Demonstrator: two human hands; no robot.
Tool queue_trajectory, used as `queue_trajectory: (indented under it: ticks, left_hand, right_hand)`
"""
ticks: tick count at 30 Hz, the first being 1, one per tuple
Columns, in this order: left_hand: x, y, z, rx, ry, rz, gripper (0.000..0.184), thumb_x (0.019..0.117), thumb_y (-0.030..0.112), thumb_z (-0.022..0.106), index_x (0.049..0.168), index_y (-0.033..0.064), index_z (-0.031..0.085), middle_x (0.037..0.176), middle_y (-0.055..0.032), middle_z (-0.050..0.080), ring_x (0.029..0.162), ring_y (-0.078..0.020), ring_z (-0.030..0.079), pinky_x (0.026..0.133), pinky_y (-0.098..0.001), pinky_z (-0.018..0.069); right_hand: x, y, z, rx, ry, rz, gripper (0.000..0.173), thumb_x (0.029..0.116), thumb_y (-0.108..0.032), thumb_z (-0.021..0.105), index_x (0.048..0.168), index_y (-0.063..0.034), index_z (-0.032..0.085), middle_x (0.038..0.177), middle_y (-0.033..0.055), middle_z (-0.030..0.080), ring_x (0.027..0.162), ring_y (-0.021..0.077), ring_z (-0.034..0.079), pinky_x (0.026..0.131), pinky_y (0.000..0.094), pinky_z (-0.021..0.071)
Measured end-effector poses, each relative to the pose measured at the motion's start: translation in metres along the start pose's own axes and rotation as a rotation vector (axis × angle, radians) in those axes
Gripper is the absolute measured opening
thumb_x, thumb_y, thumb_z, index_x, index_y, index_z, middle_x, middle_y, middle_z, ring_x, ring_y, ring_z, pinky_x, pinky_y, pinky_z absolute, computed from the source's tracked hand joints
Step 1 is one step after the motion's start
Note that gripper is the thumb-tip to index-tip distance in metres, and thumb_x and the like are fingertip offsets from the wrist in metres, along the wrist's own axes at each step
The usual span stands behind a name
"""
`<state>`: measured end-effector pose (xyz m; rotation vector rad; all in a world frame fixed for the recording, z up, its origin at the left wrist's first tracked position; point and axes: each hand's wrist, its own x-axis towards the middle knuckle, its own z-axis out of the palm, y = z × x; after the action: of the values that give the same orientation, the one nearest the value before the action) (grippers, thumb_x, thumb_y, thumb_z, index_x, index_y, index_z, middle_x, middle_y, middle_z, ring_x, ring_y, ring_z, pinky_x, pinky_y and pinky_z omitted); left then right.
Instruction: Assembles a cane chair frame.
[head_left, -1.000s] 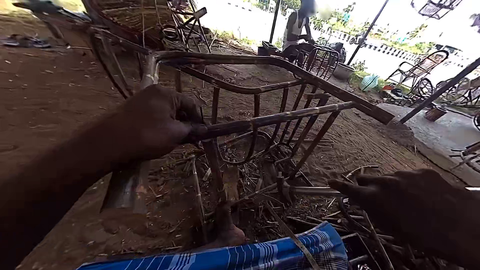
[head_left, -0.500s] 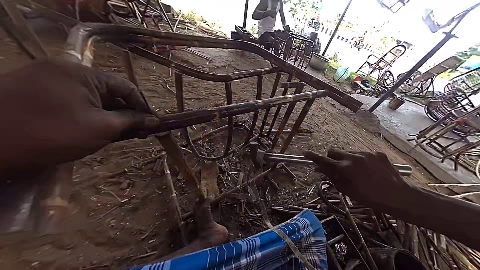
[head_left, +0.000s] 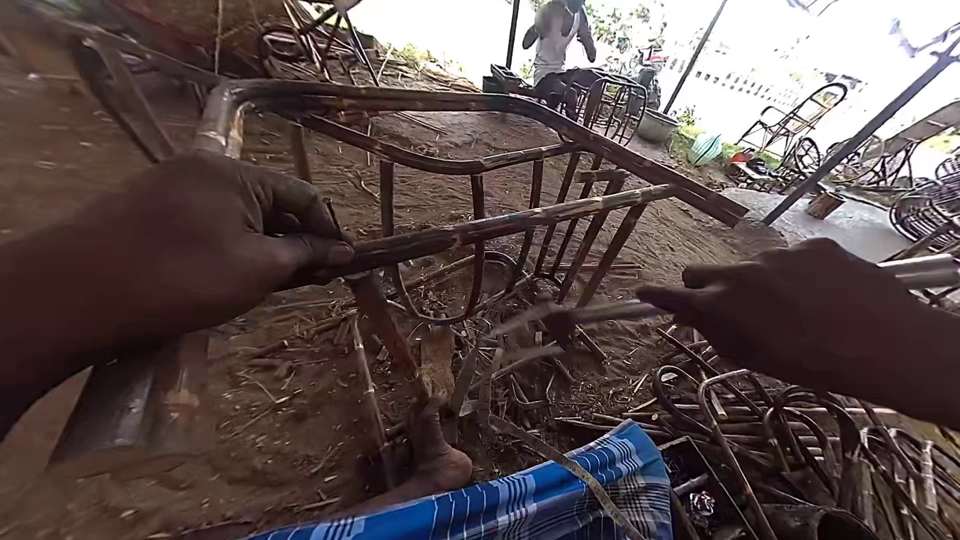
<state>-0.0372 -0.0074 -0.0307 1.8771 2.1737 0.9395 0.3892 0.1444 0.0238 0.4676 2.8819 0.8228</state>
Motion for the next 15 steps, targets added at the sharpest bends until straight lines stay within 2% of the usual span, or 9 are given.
queue_trajectory:
  ticks: [2,3,5,6,8,10,12,13,15]
  left_hand:
    - [-0.001,0.005,0.002,0.011,-0.010,0.002,0.008,0.0913,0.017,0.074,0.086,0.0224,0.072,0.068,0.0032,0.069,0.055,-0.0098,0.064,0.049,-0.0343,0.0549]
    - [-0.001,0.014,0.002,0.027,-0.020,-0.015,0.009,0.0928,0.016,0.074,0.086,0.0222,0.073,0.068,0.0034,0.069,0.055,-0.0099,0.063,0.050,-0.0345,0.0543]
    - [-0.002,0.036,-0.002,0.056,-0.055,-0.086,0.009,0.0961,0.018,0.073,0.088,0.0204,0.073,0.070,0.0030,0.069,0.057,-0.0104,0.063,0.052,-0.0347,0.0544]
    - [-0.004,0.040,-0.003,0.061,-0.062,-0.116,0.009,0.0970,0.019,0.073,0.088,0.0190,0.073,0.071,0.0024,0.068,0.058,-0.0110,0.062,0.053,-0.0353,0.0532]
    - [-0.007,0.050,-0.002,0.103,-0.071,-0.209,0.010,0.0981,0.022,0.071,0.089,0.0189,0.073,0.075,0.0019,0.069,0.064,-0.0121,0.065,0.059,-0.0369,0.0559]
    - [-0.006,0.074,-0.002,0.134,-0.128,-0.428,0.008,0.1026,0.019,0.064,0.097,0.0168,0.069,0.087,-0.0019,0.066,0.080,-0.0171,0.065,0.080,-0.0424,0.0547]
    - [-0.004,0.037,-0.005,0.095,-0.083,-0.176,0.010,0.0984,0.021,0.070,0.090,0.0191,0.073,0.077,0.0018,0.070,0.066,-0.0127,0.066,0.061,-0.0390,0.0571]
    - [-0.004,0.027,-0.006,0.063,-0.089,-0.103,0.009,0.0982,0.022,0.070,0.090,0.0191,0.073,0.076,0.0026,0.070,0.064,-0.0112,0.065,0.058,-0.0370,0.0567]
    - [-0.005,0.039,-0.009,0.082,-0.106,-0.193,0.008,0.0988,0.021,0.070,0.093,0.0176,0.073,0.079,0.0008,0.072,0.066,-0.0125,0.067,0.061,-0.0365,0.0585]
  right_hand:
    - [-0.001,0.013,0.005,0.195,-0.421,-0.126,0.004,0.0850,-0.035,0.074,0.087,-0.0316,0.074,0.059,-0.0062,0.056,0.051,0.0153,0.056,0.045,0.0418,0.0436]
    - [-0.004,0.016,0.015,0.377,-0.615,-0.184,0.007,0.0880,-0.041,0.075,0.088,-0.0347,0.076,0.063,-0.0109,0.060,0.056,0.0091,0.058,0.050,0.0383,0.0471]
    - [-0.011,0.013,0.049,1.031,-0.890,-0.201,0.017,0.0972,-0.029,0.070,0.109,-0.0193,0.078,0.077,-0.0038,0.068,0.064,0.0067,0.060,0.059,0.0304,0.0508]
    - [-0.017,0.002,0.066,1.344,-0.940,-0.144,0.021,0.0993,-0.028,0.063,0.112,-0.0146,0.073,0.078,-0.0015,0.064,0.062,0.0058,0.057,0.057,0.0262,0.0492]
    - [-0.028,-0.031,0.087,1.718,-0.847,0.020,0.026,0.1008,-0.046,0.058,0.106,-0.0212,0.066,0.070,-0.0055,0.053,0.052,0.0032,0.047,0.046,0.0212,0.0409]
    - [-0.026,-0.056,0.085,1.782,-0.632,0.084,0.029,0.1040,-0.047,0.052,0.106,-0.0202,0.063,0.066,-0.0066,0.044,0.048,0.0049,0.039,0.042,0.0233,0.0334]
    - [-0.020,-0.063,0.082,1.764,-0.498,0.002,0.032,0.1051,-0.048,0.050,0.101,-0.0191,0.064,0.063,-0.0068,0.042,0.047,0.0045,0.038,0.041,0.0227,0.0328]
    - [-0.017,-0.060,0.080,1.668,-0.435,-0.061,0.036,0.1050,-0.050,0.050,0.099,-0.0182,0.064,0.062,-0.0061,0.043,0.048,0.0052,0.041,0.042,0.0240,0.0348]
    - [-0.010,-0.051,0.063,1.378,-0.403,-0.085,0.042,0.1038,-0.054,0.049,0.093,-0.0171,0.064,0.062,-0.0038,0.046,0.051,0.0089,0.044,0.046,0.0311,0.0352]
